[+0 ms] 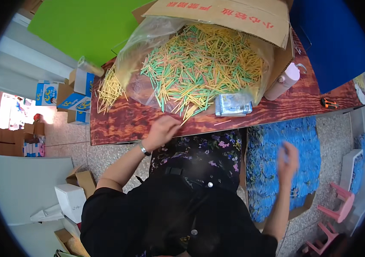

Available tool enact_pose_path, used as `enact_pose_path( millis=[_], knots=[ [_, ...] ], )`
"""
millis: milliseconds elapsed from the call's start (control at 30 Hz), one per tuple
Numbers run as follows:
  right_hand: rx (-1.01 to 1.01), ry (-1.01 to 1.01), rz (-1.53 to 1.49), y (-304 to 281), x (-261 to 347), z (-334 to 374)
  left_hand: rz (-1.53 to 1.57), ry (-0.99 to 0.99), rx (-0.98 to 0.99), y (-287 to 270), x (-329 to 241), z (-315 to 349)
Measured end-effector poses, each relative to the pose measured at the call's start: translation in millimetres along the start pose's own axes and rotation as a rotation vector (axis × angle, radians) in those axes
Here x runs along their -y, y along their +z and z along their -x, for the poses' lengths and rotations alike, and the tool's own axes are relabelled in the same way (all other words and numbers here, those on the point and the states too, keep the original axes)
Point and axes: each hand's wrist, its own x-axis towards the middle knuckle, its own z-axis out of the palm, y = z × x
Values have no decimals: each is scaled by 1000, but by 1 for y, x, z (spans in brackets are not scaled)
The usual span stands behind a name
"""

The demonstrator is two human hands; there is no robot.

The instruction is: Packing small blue packages into a cardboard box with shredded paper.

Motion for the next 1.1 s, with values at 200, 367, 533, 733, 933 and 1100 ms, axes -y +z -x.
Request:
enact_pose_path(
  millis=[200, 367, 533, 733, 933, 1100],
  knots=[
    [547, -956, 374, 118, 139, -59, -285, 2, 50, -26, 55, 16],
    [562, -1031, 610, 154, 125, -60, -554, 187, 168, -20, 71, 15],
    [802, -952, 410, 163, 150, -84, -723, 403, 174, -24, 73, 0],
    [216, -633, 229, 167, 217, -158, -630, 406, 217, -15, 86, -10],
    [718, -1194, 422, 181, 199, -105, -539, 310, 203, -20, 86, -17],
    [505, -1351, 306, 223, 194, -74, -577, 329, 233, -21, 84, -12]
  ],
)
